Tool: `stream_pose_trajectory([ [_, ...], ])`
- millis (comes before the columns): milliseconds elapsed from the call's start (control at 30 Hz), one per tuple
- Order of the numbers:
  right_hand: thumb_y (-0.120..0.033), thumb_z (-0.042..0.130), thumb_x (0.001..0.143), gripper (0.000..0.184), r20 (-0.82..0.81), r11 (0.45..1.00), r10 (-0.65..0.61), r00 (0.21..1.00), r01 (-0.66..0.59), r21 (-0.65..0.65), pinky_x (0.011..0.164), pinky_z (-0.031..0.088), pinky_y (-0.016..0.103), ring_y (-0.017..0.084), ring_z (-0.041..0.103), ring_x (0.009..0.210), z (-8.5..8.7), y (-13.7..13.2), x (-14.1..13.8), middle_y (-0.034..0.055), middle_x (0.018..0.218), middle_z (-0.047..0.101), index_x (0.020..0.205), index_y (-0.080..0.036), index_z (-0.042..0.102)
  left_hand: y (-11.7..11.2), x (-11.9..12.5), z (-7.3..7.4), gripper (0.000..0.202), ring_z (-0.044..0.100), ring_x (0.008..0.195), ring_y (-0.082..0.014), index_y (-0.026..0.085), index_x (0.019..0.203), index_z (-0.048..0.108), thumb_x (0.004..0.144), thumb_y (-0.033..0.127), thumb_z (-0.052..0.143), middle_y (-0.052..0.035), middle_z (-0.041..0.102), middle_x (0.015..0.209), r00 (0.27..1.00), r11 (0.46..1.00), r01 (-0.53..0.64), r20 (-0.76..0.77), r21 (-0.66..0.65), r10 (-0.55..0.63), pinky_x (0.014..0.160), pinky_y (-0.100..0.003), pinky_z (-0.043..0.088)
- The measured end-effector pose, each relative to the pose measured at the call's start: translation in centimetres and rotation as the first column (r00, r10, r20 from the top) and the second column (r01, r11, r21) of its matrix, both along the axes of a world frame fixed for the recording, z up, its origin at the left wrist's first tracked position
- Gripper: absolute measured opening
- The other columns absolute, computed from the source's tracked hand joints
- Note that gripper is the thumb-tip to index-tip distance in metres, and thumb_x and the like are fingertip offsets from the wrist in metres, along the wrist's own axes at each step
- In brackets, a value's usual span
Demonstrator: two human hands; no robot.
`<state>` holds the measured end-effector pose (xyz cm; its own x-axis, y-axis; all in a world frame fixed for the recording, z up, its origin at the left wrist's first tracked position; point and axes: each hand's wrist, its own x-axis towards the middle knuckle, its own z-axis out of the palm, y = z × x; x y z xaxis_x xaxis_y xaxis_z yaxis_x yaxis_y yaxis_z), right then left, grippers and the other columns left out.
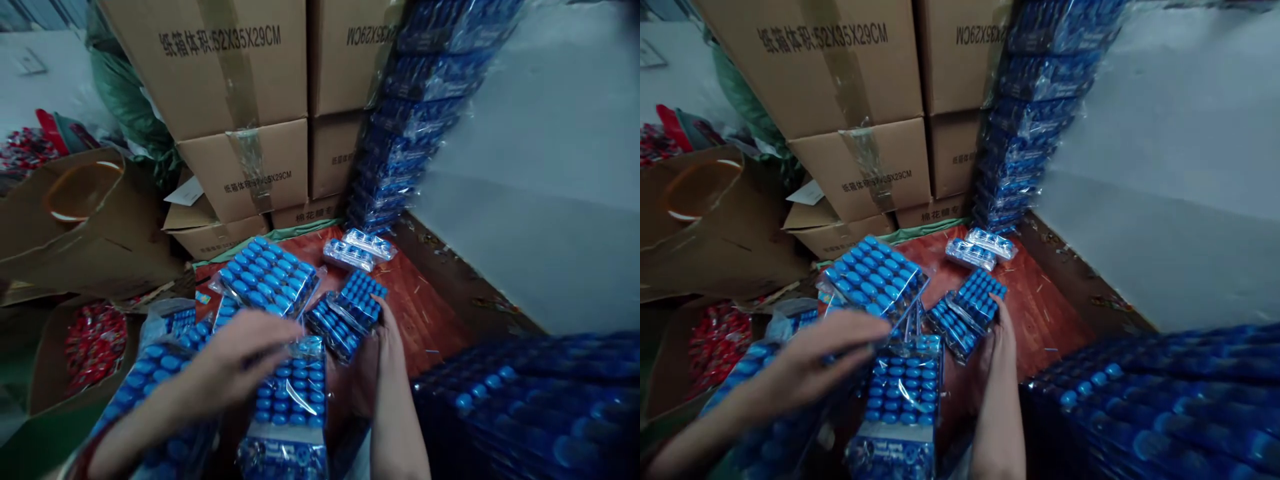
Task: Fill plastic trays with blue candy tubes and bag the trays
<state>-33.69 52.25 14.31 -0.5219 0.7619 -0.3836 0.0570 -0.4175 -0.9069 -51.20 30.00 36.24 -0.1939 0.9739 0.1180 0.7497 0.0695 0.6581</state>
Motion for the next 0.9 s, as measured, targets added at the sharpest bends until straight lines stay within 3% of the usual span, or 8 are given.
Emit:
stream_pose_trajectory([
  [67, -0.049, 0.06, 0.069, 0.056, -0.005, 0.996, 0.034, 0.999, -0.034, -0.082, 0.081, 0.051, 0.042, 0.028, 0.062, 0.101, 0.0, 2.4, 0.5, 0.0073, 0.11, 0.066, 0.118, -0.022, 0.057, 2.1, -5.1, 0.7, 0.034, 0.052, 0.115, -0.0204, 0.026, 0.12, 0.057, 0.089, 0.034, 0.048, -0.0033, 0.061, 0.122, 0.977, 0.982, -0.14, -0.145, 0.13, 0.158, 0.101, -0.038, 0.039],
  [200, -0.034, 0.074, 0.059, 0.066, -0.043, 0.962, 0.238, 0.97, -0.242, -0.127, 0.085, 0.05, 0.042, 0.029, 0.062, 0.102, -0.1, 5.7, 1.1, 0.0064, 0.115, 0.065, 0.122, -0.023, 0.055, 6.8, -9.7, 0.2, 0.042, 0.044, 0.122, -0.0241, 0.018, 0.124, 0.052, 0.09, 0.04, 0.043, -0.0088, 0.05, 0.132, 0.93, 0.988, -0.094, -0.345, 0.121, 0.13, 0.104, -0.045, 0.034],
  [300, -0.035, 0.077, 0.058, 0.072, 0.052, 0.814, 0.58, 0.813, -0.575, -0.084, 0.09, 0.048, 0.043, 0.028, 0.061, 0.104, -0.7, 6.4, 0.0, 0.0058, 0.117, 0.064, 0.126, -0.024, 0.053, 7.4, -5.4, 0.5, 0.026, 0.052, 0.106, -0.0221, 0.017, 0.103, 0.061, 0.091, 0.032, 0.044, -0.0089, 0.06, 0.112, 0.905, 0.983, 0.041, -0.424, 0.178, 0.039, 0.092, -0.04, 0.04],
  [367, -0.039, 0.078, 0.058, 0.074, 0.142, 0.724, 0.687, 0.713, -0.689, -0.039, 0.094, 0.045, 0.044, 0.028, 0.059, 0.107, -1.2, 6.7, -1.6, 0.0059, 0.118, 0.063, 0.126, -0.023, 0.054, 5.7, -0.6, 0.2, 0.02, 0.055, 0.087, -0.0164, 0.018, 0.086, 0.061, 0.091, 0.023, 0.042, -0.005, 0.064, 0.092, 0.904, 0.957, 0.274, -0.364, 0.094, -0.224, 0.078, -0.03, 0.042],
  [433, -0.039, 0.08, 0.054, 0.078, 0.187, 0.696, 0.704, 0.685, -0.718, 0.01, 0.099, 0.041, 0.044, 0.029, 0.056, 0.112, -1.6, 7.2, -3.5, 0.0048, 0.12, 0.062, 0.126, -0.023, 0.055, 3.4, 3.7, -1.1, 0.011, 0.055, 0.078, -0.0136, 0.021, 0.085, 0.058, 0.088, 0.029, 0.051, 0.0012, 0.064, 0.085, 0.781, 0.82, 0.557, -0.251, -0.134, -0.572, 0.072, -0.027, 0.042],
  [500, -0.039, 0.081, 0.053, 0.081, 0.204, 0.687, 0.704, 0.68, -0.725, 0.049, 0.102, 0.038, 0.043, 0.029, 0.053, 0.116, -1.7, 7.7, -5.1, 0.0029, 0.123, 0.061, 0.128, -0.025, 0.053, 1.5, 6.0, -2.9, 0.006, 0.056, 0.076, -0.0116, 0.023, 0.088, 0.056, 0.086, 0.028, 0.057, 0.0044, 0.064, 0.085, 0.715, 0.741, 0.643, -0.193, -0.193, -0.671, 0.072, -0.025, 0.041],
  [733, -0.04, 0.084, 0.049, 0.088, 0.299, 0.637, 0.699, 0.649, -0.756, 0.151, 0.106, 0.033, 0.044, 0.031, 0.047, 0.122, -0.9, 4.6, -4.9, 0.0039, 0.129, 0.056, 0.13, -0.027, 0.051, 0.3, 4.8, -5.9, 0.021, 0.058, 0.095, -0.0118, 0.03, 0.112, 0.053, 0.092, 0.028, 0.046, 0.0039, 0.064, 0.103, 0.899, 0.833, 0.399, -0.019, -0.383, -0.438, 0.094, -0.025, 0.037],
  [900, -0.041, 0.084, 0.047, 0.1, 0.366, 0.65, 0.616, 0.698, -0.712, 0.265, 0.11, 0.027, 0.043, 0.029, 0.039, 0.129, -2.1, 3.5, -2.3, 0.0058, 0.137, 0.048, 0.136, -0.025, 0.042, -2.0, 5.6, -8.2, 0.031, 0.057, 0.102, -0.0172, 0.027, 0.116, 0.052, 0.085, 0.023, 0.053, -0.0007, 0.064, 0.112, 0.86, 0.888, 0.383, -0.253, -0.254, -0.443, 0.097, -0.031, 0.038],
])
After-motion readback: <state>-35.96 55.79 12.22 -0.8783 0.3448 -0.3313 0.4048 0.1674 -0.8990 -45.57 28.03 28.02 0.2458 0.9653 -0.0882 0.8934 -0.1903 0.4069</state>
